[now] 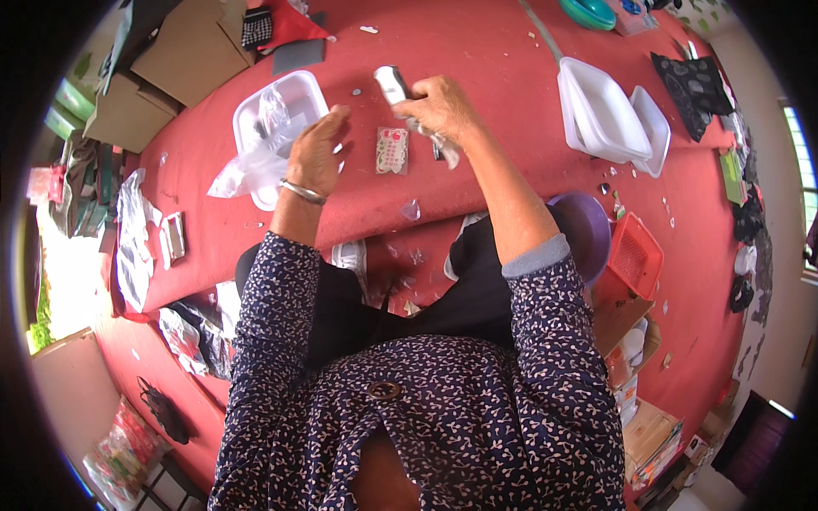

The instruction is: The person sits on the floor and sorts small items from plastic bags into white plastic containers. They handle various objects including cables, small electronics, and miscellaneous parts, placing them into different containers or back into bags.

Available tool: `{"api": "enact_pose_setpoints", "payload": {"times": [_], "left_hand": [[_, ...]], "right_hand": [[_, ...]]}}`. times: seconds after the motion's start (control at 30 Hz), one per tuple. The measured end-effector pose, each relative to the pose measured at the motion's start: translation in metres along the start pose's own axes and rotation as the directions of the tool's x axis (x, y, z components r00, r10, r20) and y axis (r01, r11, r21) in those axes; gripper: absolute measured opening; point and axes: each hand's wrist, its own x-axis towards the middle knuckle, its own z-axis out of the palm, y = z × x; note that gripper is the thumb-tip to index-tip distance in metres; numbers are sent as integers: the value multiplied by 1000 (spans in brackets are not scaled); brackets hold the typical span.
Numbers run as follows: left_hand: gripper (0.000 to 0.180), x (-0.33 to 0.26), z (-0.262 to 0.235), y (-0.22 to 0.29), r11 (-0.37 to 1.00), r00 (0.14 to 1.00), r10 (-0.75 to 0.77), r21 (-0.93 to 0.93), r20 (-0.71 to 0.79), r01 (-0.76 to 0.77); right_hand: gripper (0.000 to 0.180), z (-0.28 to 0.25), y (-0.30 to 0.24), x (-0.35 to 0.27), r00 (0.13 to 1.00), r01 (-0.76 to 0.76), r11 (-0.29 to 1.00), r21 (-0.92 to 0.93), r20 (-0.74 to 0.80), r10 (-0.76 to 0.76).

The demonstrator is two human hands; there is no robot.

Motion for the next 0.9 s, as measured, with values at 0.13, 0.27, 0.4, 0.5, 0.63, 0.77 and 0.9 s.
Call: {"api": "enact_pose_setpoints", "payload": {"times": [0.13, 0.27, 0.4, 0.5, 0.63, 0.77, 0.9], "left_hand": [[18, 6, -11, 3, 998, 999, -14, -57, -32, 12], [16, 10, -15, -2, 996, 996, -3, -83, 89, 10], [14, 9, -11, -2, 997, 997, -31, -75, 73, 36], [14, 8, -13, -1, 995, 997, -51, -83, 64, 56], [14, 12, -19, 2, 993, 998, -38, -107, 54, 43], [14, 13, -26, 16, 976, 994, 73, -197, -81, -88], [12, 5, -27, 22, 969, 985, 97, -213, -145, -126]], "right_hand": [[25, -12, 50, 19, 963, -270, 802, -533, -133, 236], [24, 13, 142, 26, 867, -483, 750, -453, -367, 337], [26, 29, 183, 27, 850, -527, 771, -357, -208, 485], [25, 33, 186, 28, 808, -581, 757, -300, -98, 581], [23, 38, 166, 25, 809, -587, 663, -464, -311, 498], [24, 53, 139, 32, 865, -463, 672, -578, -460, 200], [23, 87, 111, 47, 954, -297, 844, -446, -173, 245]]}}
